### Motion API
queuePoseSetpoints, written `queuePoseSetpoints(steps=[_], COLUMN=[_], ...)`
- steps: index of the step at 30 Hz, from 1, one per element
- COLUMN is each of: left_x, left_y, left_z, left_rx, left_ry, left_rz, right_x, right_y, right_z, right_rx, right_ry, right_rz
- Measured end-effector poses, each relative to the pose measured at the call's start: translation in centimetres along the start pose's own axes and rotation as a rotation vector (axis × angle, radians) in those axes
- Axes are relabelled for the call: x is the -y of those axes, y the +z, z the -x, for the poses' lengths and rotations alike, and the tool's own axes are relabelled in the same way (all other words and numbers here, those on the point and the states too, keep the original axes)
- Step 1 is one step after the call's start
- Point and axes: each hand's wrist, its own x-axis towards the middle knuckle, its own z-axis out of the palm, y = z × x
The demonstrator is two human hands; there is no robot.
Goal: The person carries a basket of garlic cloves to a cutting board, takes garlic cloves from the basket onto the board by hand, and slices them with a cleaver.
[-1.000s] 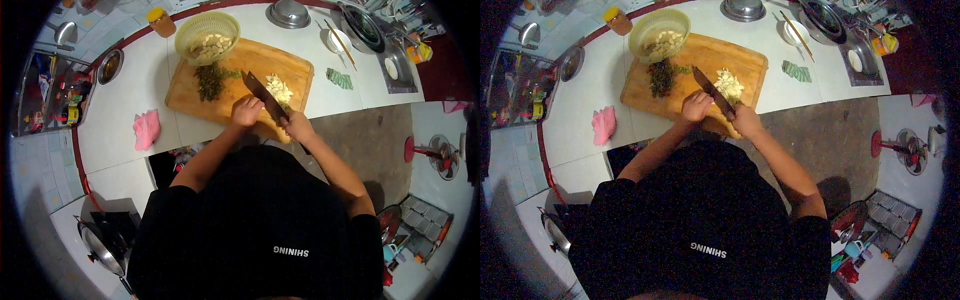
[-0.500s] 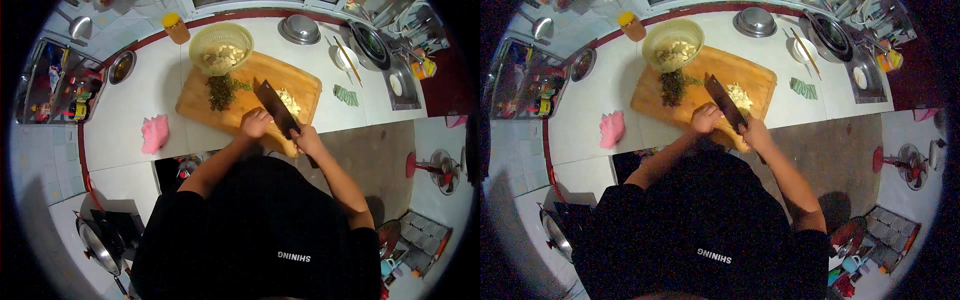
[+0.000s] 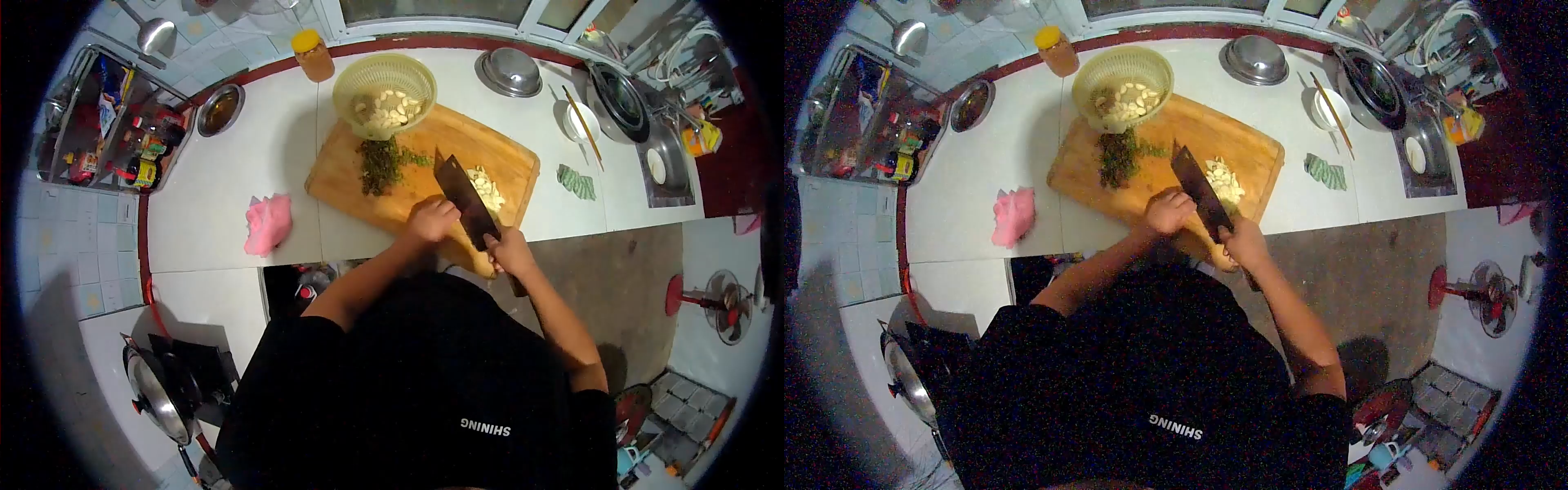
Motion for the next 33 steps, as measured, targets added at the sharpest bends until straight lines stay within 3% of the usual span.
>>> queuePoseSetpoints(steps=[4, 10, 13, 15, 17, 20, 21, 23, 25, 28, 31, 32, 33], left_x=[0.4, 2.5, 9.2, 16.7, 27.2, 28.3, 29.7, 29.3, 24.7, 21.7, 19.9, 14.7, 12.3], left_y=[0.1, -4.8, -8.0, -8.8, -6.4, -6.8, -6.0, -5.5, -9.1, -11.5, -12.2, -13.7, -11.8], left_z=[0.0, -4.7, -10.6, -12.4, -12.6, -12.9, -13.0, -13.0, -13.5, -15.1, -15.0, -15.1, -14.2], left_rx=[-0.026, -0.042, -0.559, -0.486, -0.193, -0.156, -0.123, -0.033, 0.080, -0.047, -0.338, -0.265, -0.104], left_ry=[0.031, -0.068, -0.280, -0.395, -0.352, -0.491, -0.501, -0.525, -0.554, -0.774, -0.583, -0.604, -0.483], left_rz=[-0.017, 0.142, 0.186, 0.072, -0.548, -0.570, -0.568, -0.574, -0.587, -0.368, 0.000, 0.156, -0.156], right_x=[-1.4, 1.1, -0.5, -1.6, -2.3, -4.6, -5.1, -4.1, -3.1, -2.6, -1.6, -1.7, -1.9], right_y=[1.1, -0.7, -0.4, -0.2, 0.1, 0.9, 1.1, 1.4, 1.1, 0.3, -0.2, -0.2, -0.1], right_z=[-1.1, 0.5, 0.3, 0.3, 0.2, -0.4, -0.3, 0.2, 0.6, 0.8, 1.1, 1.0, 0.9], right_rx=[0.024, -0.028, -0.065, -0.051, -0.037, -0.022, -0.110, -0.190, -0.199, -0.165, -0.183, -0.183, -0.179], right_ry=[0.088, -0.007, -0.054, -0.070, -0.053, 0.063, 0.012, -0.002, 0.041, 0.096, 0.093, 0.075, 0.055], right_rz=[-0.011, -0.002, 0.022, 0.050, 0.107, 0.198, 0.166, 0.070, -0.011, -0.114, -0.201, -0.198, -0.194])
